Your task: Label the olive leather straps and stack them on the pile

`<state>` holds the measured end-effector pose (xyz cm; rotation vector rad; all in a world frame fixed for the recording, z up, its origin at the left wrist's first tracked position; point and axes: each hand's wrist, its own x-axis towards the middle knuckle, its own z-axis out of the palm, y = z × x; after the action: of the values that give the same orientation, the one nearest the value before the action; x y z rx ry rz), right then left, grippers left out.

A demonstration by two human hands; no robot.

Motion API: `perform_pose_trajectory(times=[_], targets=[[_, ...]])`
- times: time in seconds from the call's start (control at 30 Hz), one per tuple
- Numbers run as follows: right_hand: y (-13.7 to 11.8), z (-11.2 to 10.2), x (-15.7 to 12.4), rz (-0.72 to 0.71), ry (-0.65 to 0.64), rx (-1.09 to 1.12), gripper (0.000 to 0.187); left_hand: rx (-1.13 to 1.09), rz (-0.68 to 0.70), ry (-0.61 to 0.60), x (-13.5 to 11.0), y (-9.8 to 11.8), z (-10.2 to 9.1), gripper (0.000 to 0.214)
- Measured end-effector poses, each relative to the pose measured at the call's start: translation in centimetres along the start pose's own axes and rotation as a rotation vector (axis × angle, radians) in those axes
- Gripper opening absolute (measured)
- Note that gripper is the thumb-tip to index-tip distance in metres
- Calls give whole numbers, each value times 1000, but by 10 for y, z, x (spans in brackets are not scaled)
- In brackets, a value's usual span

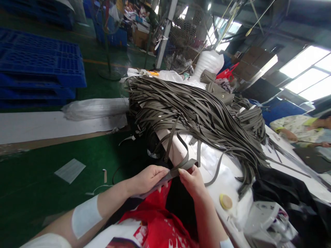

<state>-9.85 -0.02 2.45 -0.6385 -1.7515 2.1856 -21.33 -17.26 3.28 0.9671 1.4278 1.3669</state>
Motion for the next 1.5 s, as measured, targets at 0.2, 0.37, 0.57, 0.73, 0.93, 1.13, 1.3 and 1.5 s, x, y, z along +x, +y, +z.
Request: perform_pose_trajectory(times=[0.2,0.37,0.57,0.73,0.93,1.13,1.3,1.5], targets=[[6,11,6,13,50,55,27,236,142,261,10,-9,11,47],[-14,2,12,-80,243,251,42,326,149,185,6,-7,0,46],[-18,-2,8,178,24,289,49,109,130,28,-7,4,-7,48],[-19,4,8,179,8,427,38,-17,0,13,-13,-1,-8,53],[-26,12,7,-177,221,187,32,-16,16,64,-10,-5,-10,53],[-10,34,-5,-179,128,-72,32,92,140,180,5,2,2,52],[-2,45,-6,-150,73,-49,30,267,140,309,13,-4,11,47],[-37,13,10,-279,337,186,32,334,90,204,6,-13,6,46]])
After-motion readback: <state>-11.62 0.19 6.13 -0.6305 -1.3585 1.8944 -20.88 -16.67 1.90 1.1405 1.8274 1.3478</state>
